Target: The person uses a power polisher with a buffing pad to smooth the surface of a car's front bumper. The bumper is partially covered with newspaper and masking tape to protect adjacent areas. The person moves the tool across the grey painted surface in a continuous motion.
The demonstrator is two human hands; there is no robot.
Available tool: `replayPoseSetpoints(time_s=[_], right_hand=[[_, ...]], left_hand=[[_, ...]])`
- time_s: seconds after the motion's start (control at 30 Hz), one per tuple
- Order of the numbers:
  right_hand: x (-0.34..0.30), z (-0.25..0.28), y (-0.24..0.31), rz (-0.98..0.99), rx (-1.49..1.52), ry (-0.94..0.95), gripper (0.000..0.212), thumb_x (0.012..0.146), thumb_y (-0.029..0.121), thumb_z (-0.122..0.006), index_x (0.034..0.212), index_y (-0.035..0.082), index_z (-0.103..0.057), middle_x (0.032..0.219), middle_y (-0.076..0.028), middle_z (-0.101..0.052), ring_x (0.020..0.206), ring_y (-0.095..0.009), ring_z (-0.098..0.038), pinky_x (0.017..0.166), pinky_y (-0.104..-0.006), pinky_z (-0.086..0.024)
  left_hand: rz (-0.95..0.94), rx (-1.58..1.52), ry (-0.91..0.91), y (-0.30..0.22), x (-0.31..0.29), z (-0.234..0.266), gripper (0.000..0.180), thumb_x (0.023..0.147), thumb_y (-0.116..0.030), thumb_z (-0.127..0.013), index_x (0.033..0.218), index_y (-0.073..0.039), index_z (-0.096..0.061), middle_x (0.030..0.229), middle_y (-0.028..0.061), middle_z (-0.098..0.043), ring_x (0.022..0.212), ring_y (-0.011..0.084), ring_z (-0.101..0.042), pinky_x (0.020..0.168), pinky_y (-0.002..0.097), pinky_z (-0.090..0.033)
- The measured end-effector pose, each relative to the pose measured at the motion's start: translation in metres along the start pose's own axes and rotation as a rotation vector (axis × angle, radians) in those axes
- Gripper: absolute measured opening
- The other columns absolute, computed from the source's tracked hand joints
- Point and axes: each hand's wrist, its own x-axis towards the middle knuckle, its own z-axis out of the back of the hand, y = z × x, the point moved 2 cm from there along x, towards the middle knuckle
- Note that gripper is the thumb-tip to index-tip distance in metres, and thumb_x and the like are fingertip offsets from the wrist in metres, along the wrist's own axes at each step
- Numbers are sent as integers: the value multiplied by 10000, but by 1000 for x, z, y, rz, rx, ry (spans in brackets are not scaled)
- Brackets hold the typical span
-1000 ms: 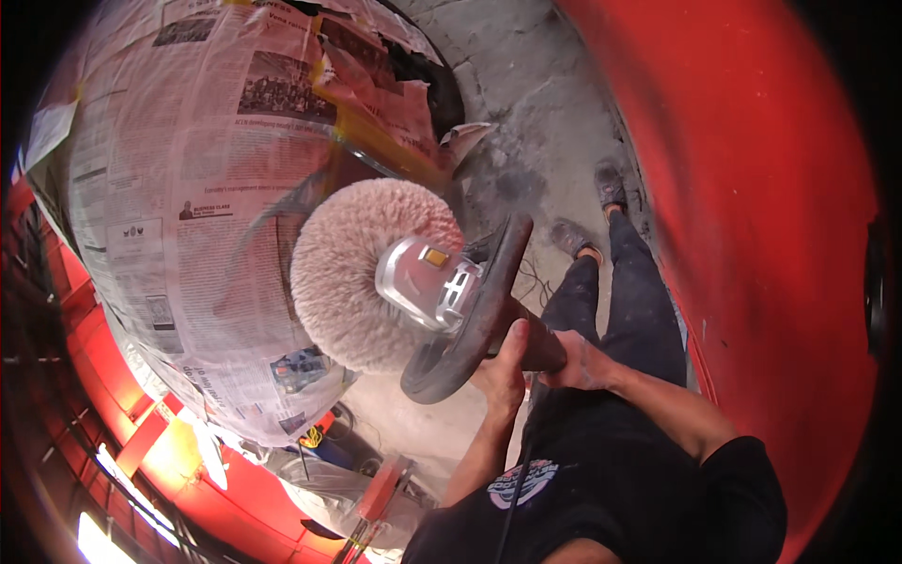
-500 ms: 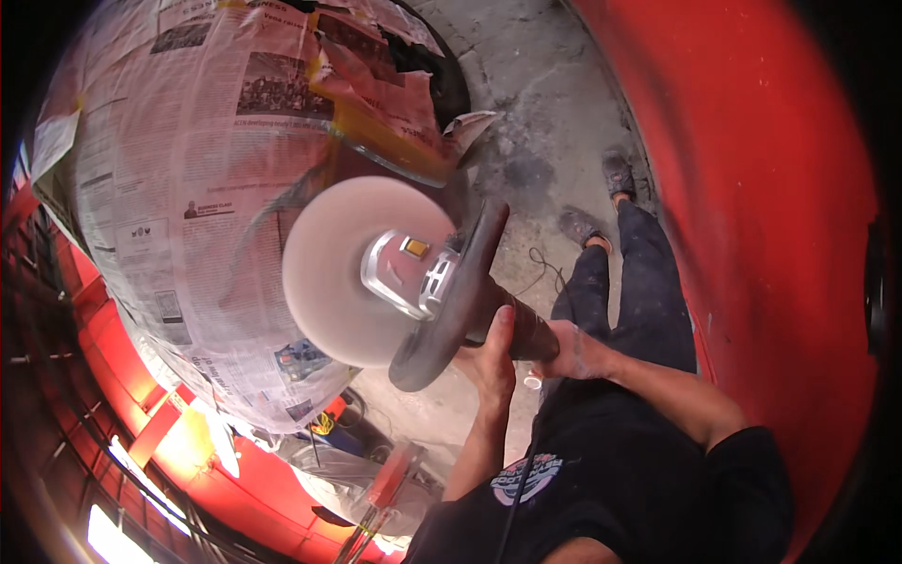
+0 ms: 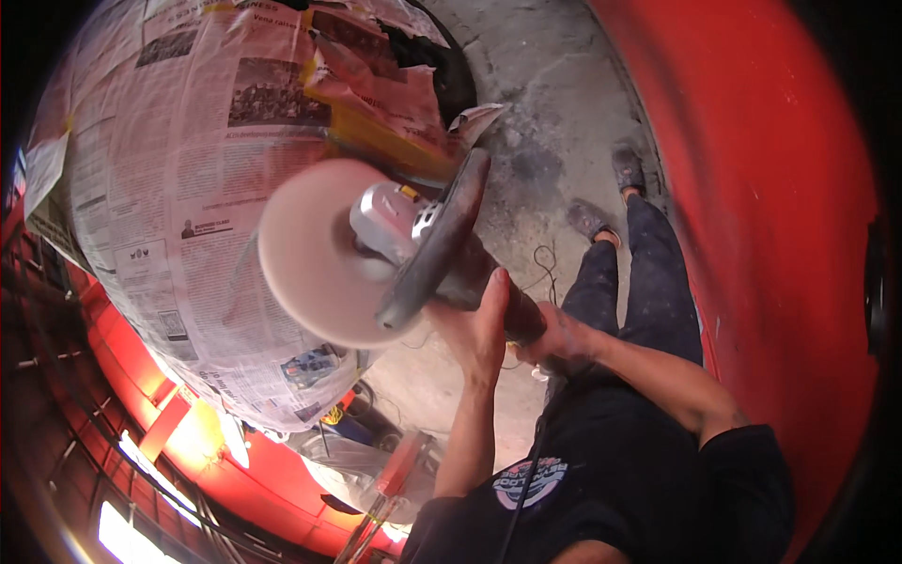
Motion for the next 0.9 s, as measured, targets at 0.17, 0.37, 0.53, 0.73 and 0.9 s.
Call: replayPoseSetpoints(time_s=[0.17,0.37,0.53,0.73,0.9], right_hand=[[-1,3,18,-56,-28,-22,146,707,115,-742,764,2,-669,675,-54,-645,638,-140,-611,599,-339,-474],[-8,21,17,-65,28,108,206,675,122,-738,831,8,-666,733,-60,-660,663,-146,-614,617,-322,-467],[2,18,11,-41,103,99,294,636,113,-730,904,11,-665,773,-51,-651,665,-148,-599,617,-306,-454],[-1,28,-1,-77,159,245,522,697,-5,-750,1203,13,-627,1013,-34,-676,915,-131,-630,772,-309,-512],[8,21,21,-113,321,295,469,701,4,-758,1157,12,-647,982,-42,-678,881,-133,-634,739,-310,-513]], left_hand=[[122,24,43,2,9,-6,963,780,-215,-851,1520,41,-290,1479,196,-431,1373,307,-439,1159,424,-326],[67,66,35,0,-3,-8,819,795,-183,-851,1451,40,-412,1408,188,-497,1295,303,-508,1127,417,-364],[93,24,-7,6,6,-10,709,805,-167,-852,1385,46,-505,1346,178,-548,1238,294,-550,1101,413,-391],[66,5,14,3,-1,-14,692,804,-155,-858,1369,47,-512,1323,175,-560,1212,280,-554,1072,406,-409],[98,-11,24,1,16,-15,653,814,-131,-844,1355,46,-524,1295,158,-576,1173,270,-573,1037,393,-436]])
